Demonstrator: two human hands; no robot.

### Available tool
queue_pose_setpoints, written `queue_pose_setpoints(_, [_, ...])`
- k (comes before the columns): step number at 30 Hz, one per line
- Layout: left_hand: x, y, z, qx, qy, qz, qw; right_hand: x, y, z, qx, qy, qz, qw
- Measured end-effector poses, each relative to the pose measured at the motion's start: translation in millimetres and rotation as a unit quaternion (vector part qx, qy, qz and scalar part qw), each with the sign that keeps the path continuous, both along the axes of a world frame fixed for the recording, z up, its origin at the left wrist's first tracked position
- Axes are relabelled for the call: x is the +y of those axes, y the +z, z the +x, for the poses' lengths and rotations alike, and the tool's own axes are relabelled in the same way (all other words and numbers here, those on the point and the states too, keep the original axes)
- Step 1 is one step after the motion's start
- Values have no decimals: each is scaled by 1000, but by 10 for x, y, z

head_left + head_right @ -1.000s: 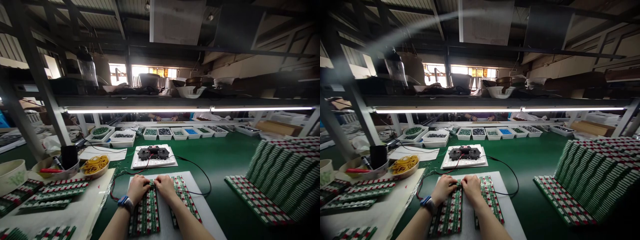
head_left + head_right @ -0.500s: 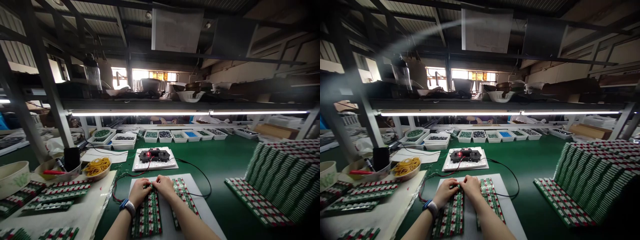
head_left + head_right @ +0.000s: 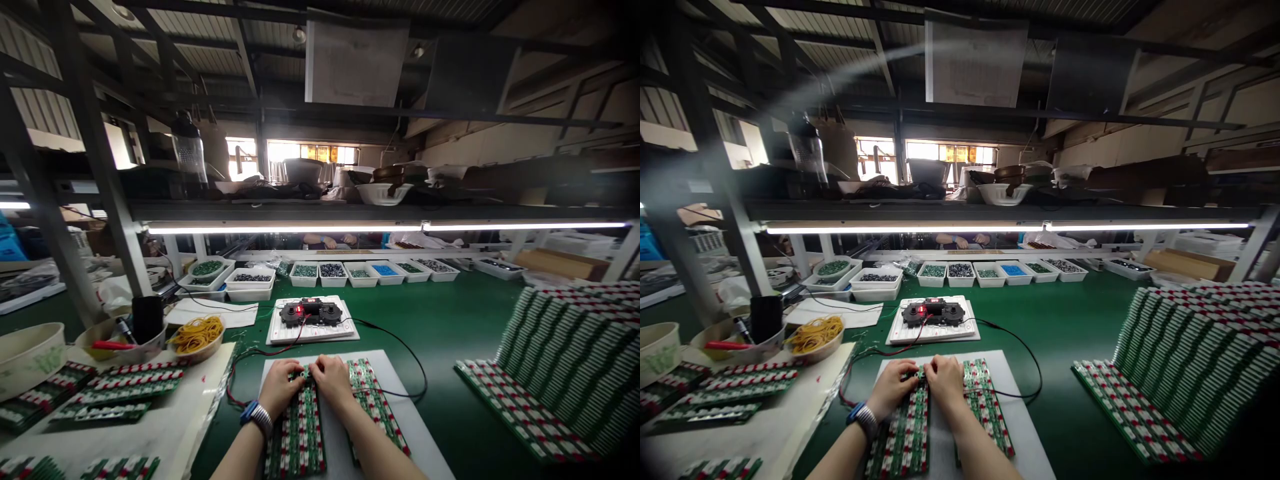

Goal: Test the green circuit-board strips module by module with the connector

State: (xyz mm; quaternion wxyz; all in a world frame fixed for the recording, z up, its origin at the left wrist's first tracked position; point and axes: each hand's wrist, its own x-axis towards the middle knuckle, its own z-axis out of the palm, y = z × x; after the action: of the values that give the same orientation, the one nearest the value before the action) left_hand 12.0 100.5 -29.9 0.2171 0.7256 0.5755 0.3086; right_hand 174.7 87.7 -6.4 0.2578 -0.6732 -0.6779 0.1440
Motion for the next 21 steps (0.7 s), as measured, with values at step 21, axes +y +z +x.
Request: queue_pose_setpoints(21, [-15,84,28,64,-13,1,998,105,45,87,19,35,-61,997])
